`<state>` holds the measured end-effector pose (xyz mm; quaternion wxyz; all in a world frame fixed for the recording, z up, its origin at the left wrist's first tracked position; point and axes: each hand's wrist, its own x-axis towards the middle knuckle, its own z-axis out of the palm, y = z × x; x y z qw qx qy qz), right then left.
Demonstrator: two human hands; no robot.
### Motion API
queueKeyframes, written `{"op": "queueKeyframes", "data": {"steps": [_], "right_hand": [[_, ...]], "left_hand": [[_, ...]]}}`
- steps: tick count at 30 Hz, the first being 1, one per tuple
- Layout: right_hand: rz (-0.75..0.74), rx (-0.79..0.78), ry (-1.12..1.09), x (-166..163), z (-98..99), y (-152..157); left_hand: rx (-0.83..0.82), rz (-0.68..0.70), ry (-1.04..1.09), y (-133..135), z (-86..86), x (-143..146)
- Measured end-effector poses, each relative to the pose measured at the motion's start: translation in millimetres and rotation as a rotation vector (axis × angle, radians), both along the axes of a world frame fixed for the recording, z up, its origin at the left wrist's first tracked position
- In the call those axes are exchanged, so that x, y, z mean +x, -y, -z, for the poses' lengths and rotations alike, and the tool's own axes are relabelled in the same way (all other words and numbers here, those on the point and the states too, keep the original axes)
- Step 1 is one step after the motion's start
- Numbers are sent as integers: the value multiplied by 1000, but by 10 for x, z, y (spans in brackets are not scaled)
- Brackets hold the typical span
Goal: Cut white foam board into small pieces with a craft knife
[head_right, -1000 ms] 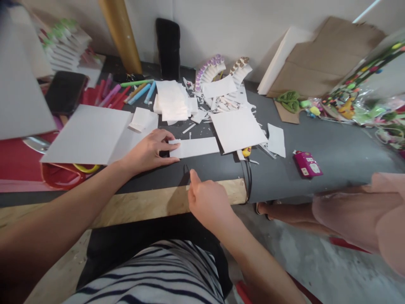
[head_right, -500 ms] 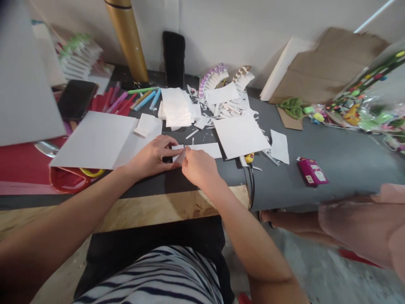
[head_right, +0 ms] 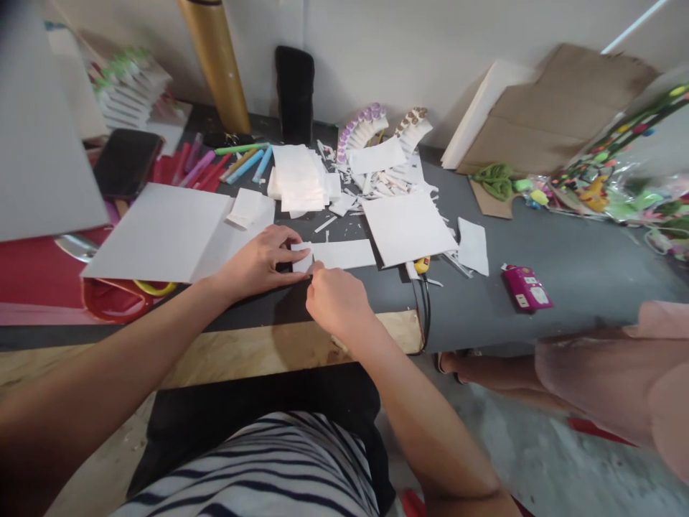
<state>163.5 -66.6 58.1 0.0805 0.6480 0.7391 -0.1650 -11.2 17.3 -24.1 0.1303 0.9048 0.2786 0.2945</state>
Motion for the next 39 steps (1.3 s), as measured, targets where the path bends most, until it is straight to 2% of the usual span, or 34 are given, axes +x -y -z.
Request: {"op": "queueKeyframes", "data": {"steps": [7, 11, 14, 16, 18, 21, 23, 26, 29, 31, 34, 39], "right_hand": [[11, -57, 86, 44, 35, 412], [14, -57, 17, 155, 30, 579], [90, 22, -66, 292, -31, 576], [167, 118, -202, 382, -62, 487], [240, 175, -460, 444, -58, 321], [325, 172, -884, 447, 11, -51], [328, 238, -994, 400, 81, -337], [289, 380, -989, 320, 206, -709], [290, 501, -878, 302, 360, -908], [301, 546, -791, 335, 461, -946], [300, 525, -723, 414, 548, -935], [308, 529, -712, 480, 504, -925]], "left_hand": [[-9, -8, -39, -3, -21, -3], [-38, -30, -34, -3, -19, -2], [-71, -49, -5, 19, -44, 11], [-102, -68, 32, 40, -85, 17], [-132, -93, 98, 49, -138, 8], [-108, -135, 176, 19, -206, -50], [-53, -165, 169, -27, -224, -111], [-5, -234, 124, -89, -223, -190], [-32, -339, 153, -99, -231, -209], [-85, -408, 238, -84, -247, -196], [-159, -460, 449, -76, -254, -177], [-251, -528, 638, -125, -191, -185]]}}
